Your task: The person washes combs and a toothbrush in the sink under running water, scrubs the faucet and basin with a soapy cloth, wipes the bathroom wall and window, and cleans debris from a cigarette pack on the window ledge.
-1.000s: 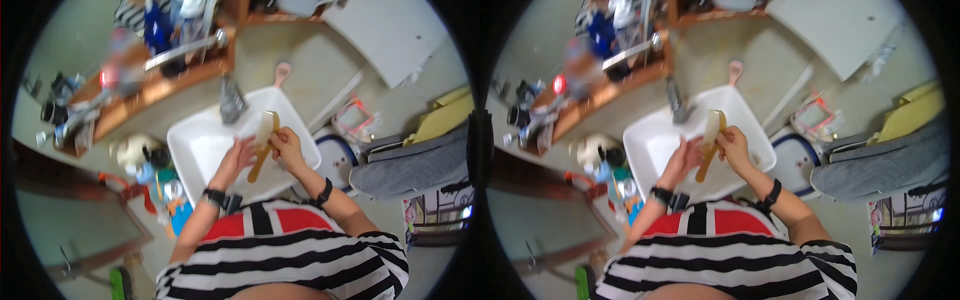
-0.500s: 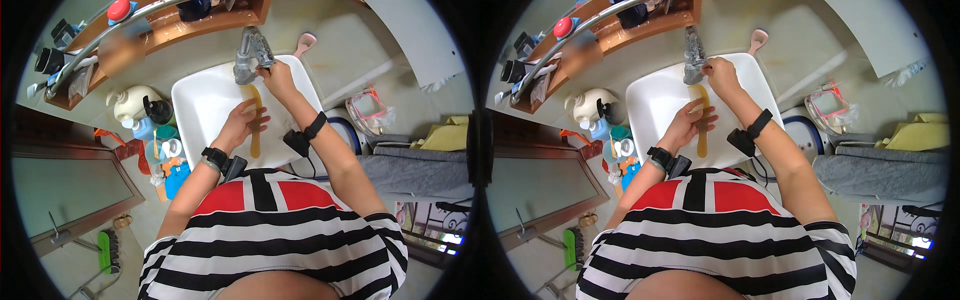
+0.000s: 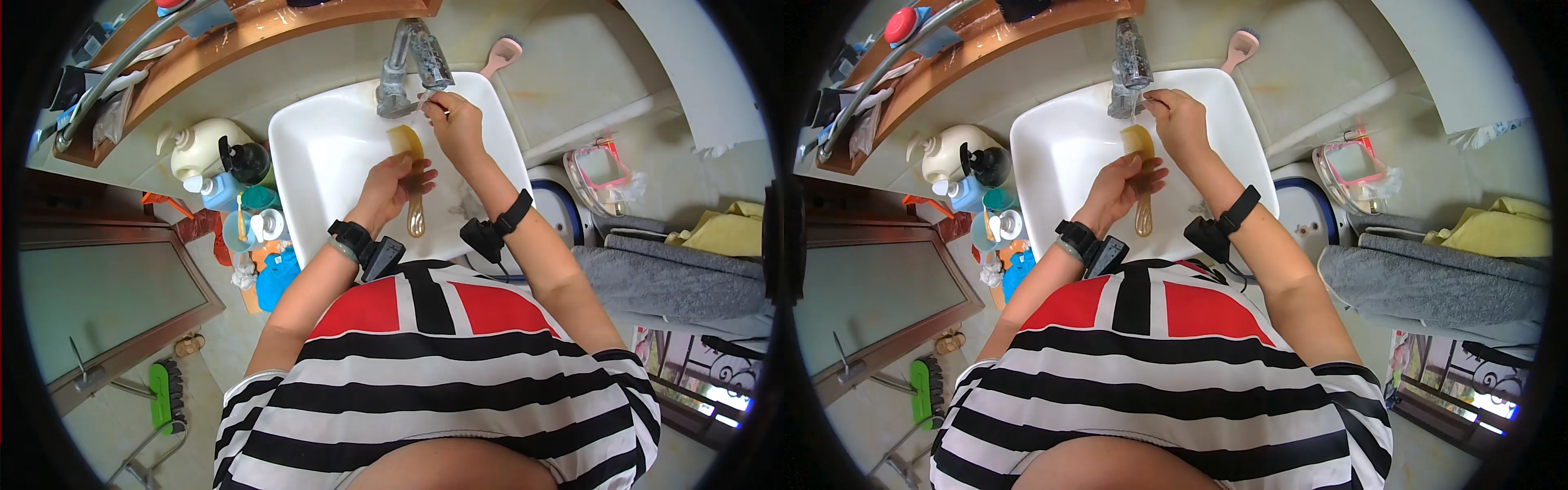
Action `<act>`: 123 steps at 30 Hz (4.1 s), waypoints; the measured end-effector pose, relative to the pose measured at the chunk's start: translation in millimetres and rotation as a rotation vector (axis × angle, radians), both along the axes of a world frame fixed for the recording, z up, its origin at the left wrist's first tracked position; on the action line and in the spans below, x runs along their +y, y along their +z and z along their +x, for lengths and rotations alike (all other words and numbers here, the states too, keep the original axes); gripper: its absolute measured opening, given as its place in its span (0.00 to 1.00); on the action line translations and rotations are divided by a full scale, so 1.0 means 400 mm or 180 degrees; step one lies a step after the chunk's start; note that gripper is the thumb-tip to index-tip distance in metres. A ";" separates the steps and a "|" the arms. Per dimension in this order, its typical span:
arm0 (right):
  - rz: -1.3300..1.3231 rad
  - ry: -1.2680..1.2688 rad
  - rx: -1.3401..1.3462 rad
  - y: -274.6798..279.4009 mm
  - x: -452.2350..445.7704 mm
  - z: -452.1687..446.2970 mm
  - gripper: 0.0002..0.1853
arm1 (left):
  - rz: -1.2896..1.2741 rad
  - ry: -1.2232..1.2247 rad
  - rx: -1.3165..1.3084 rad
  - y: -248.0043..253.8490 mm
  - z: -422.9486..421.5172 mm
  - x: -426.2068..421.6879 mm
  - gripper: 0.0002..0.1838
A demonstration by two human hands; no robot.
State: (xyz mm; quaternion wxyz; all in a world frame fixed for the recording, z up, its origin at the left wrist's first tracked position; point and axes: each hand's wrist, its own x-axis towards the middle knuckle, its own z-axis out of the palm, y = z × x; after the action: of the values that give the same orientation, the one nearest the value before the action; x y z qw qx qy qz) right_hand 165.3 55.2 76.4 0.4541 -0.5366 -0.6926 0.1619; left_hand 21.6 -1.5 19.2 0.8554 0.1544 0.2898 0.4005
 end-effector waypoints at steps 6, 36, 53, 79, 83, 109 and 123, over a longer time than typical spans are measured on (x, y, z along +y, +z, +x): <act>0.0757 -0.0418 -0.0436 -0.024 -0.033 -0.019 0.15 | -0.0399 0.0283 -0.0060 -0.022 0.004 0.001 0.19; -0.1779 -0.1916 0.3759 -0.010 0.405 0.244 0.25 | -0.0484 0.0459 0.0272 -0.021 -0.001 0.032 0.14; -0.2260 -0.0849 0.1991 -0.082 -0.070 0.121 0.23 | -0.0415 0.0359 0.0539 -0.069 -0.038 0.009 0.33; -0.3150 -0.0751 0.4115 -0.166 -0.119 0.023 0.09 | -0.0094 -0.0078 0.1040 -0.073 -0.029 0.015 0.18; -0.3367 -0.0141 0.2597 -0.170 -0.145 0.035 0.20 | -0.0756 0.1233 -0.0620 -0.093 -0.017 0.031 0.16; -0.0968 0.0694 -0.1408 -0.116 -0.164 -0.081 0.39 | -0.0047 0.0970 0.0460 -0.128 -0.016 0.021 0.19; -0.1444 0.0732 -0.1104 -0.171 -0.156 -0.068 0.37 | -0.0045 0.1196 0.0742 -0.082 -0.040 0.026 0.22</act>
State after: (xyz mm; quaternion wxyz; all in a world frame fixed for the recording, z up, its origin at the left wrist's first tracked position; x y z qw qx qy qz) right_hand 138.2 -7.1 7.9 0.1764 -0.5620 -0.7621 0.2688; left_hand 5.8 9.0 -13.5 0.7275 0.1369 0.4133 0.5303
